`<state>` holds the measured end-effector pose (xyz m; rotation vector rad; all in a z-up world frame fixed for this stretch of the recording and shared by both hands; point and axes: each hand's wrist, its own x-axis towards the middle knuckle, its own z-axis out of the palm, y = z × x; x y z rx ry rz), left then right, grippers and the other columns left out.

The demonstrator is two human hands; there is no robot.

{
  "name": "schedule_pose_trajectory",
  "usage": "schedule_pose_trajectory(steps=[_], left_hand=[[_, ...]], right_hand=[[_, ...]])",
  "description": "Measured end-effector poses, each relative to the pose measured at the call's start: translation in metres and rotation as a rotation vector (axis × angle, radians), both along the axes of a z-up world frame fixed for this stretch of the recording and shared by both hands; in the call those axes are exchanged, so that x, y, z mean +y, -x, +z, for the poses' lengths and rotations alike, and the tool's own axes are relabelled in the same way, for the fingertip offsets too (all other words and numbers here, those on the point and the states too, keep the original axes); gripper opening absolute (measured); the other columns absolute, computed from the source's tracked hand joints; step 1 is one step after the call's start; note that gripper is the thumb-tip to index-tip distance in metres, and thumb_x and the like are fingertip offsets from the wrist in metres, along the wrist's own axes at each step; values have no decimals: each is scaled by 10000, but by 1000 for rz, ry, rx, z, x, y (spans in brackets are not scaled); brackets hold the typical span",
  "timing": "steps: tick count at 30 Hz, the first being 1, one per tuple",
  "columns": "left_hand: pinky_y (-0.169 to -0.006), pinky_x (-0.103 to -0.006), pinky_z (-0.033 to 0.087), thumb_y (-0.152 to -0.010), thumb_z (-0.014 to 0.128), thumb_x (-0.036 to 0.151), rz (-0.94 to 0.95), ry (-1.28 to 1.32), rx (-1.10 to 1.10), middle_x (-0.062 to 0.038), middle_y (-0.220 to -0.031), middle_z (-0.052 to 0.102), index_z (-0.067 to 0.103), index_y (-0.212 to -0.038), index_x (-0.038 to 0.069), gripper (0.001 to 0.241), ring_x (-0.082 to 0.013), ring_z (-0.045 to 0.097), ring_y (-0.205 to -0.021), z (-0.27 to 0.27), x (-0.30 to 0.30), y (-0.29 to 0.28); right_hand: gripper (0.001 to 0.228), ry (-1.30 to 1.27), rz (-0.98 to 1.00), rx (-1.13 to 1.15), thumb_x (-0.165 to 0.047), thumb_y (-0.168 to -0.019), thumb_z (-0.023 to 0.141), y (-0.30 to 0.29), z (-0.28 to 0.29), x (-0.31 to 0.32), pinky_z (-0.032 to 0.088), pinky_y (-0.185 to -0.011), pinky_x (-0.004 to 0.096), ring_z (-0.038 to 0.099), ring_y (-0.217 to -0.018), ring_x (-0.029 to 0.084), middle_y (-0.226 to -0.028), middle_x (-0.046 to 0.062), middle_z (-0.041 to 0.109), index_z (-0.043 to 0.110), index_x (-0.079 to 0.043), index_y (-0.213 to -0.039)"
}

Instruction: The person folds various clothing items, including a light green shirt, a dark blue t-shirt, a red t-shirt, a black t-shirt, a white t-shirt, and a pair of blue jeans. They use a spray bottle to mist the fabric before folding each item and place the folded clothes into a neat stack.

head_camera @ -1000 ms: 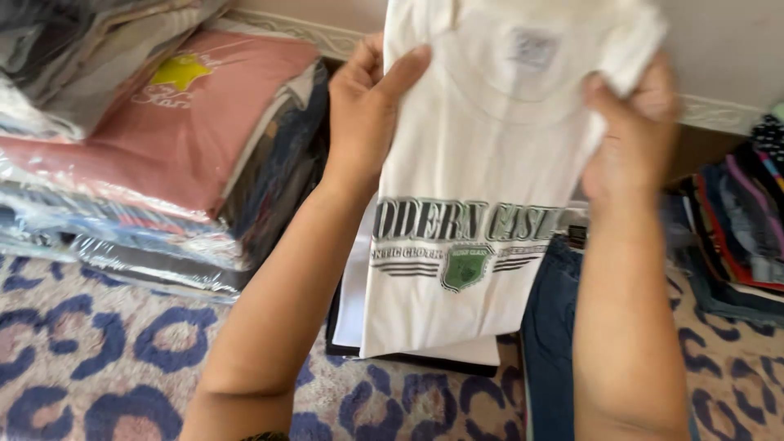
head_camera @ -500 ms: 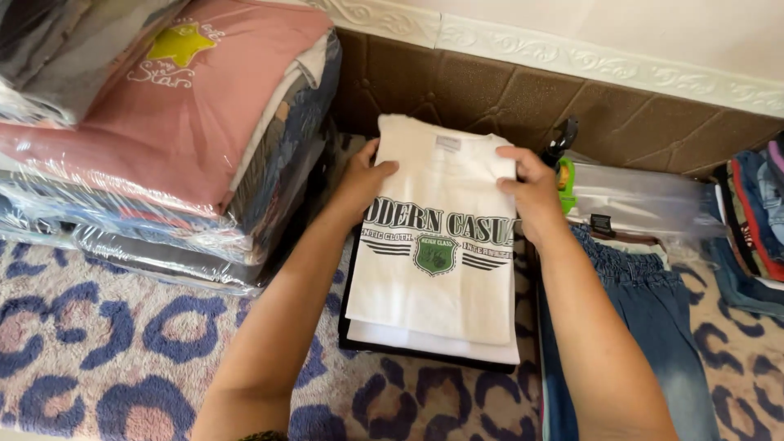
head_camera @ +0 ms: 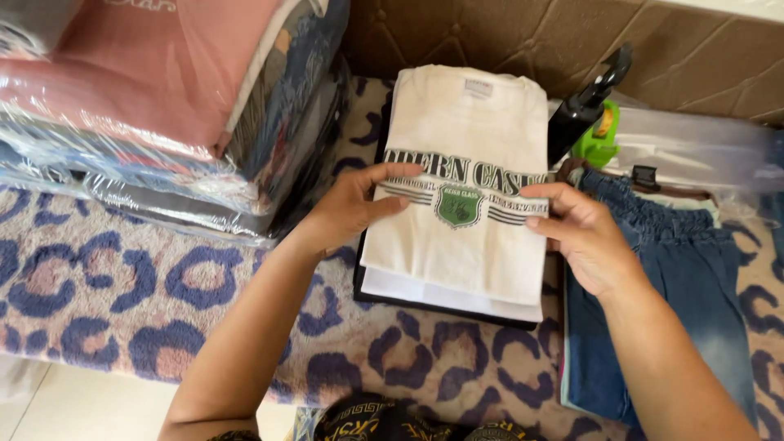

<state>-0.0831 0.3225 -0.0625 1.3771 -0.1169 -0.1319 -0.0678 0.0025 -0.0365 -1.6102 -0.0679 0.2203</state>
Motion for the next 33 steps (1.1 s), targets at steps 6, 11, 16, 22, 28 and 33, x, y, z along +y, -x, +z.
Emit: schedule_pose_trajectory(steps=[6,11,16,22,28,33], left_hand=[[-581,-186,535,-867,647,-86,-8,-4,94,-137,-994,731,644,-1365,54,517,-102,611,-656,27,-10,30],[-474,-161,375,-871,681,-64,-6,-58,84,-21,-807,648,650,-1384,66,529,-39,422,-539,16,-4,35],[-706,-207,573,-875,624,-99,26,-1,117,-142,-1151,718,609,-1395,29,536,-122,647,-784,20,-8,40],[-477,-169,408,-868,700,-37,33,-84,61,-54,-1079,729,625,-1406,108,562,-36,454,-564,12,-3,40],[-497,-185,390,-916,670,-29,-12,-121,-24,-59,-1073,680,554,-1450,90,559,-51,488,-626,12,-5,47],[-630,-191,485,-892,682,-29,19,-36,-12,-95,-1112,689,561,-1444,69,574,-85,545,-714,15,-2,42]], right_hand=[[428,-48,109,67,119,-835,610,7,4,-23,489,-822,283,608,-923,203,-1109,135,662,661,-13,-1239],[403,-16,130,81,116,-843,624,14,-10,-30,496,-754,272,589,-867,166,-1117,123,682,677,7,-1228],[412,-116,123,112,100,-845,613,10,-11,-33,481,-661,222,573,-756,132,-959,75,620,681,-10,-1236],[420,-160,112,154,80,-858,604,14,-6,-31,475,-641,198,574,-754,124,-1019,80,619,673,-2,-1265],[427,-204,104,219,97,-852,605,12,-14,-36,496,-671,229,611,-743,150,-1054,149,700,674,-7,-1260],[446,-204,78,217,91,-849,603,13,-8,-35,476,-679,209,593,-756,133,-1043,109,664,671,-17,-1276]])
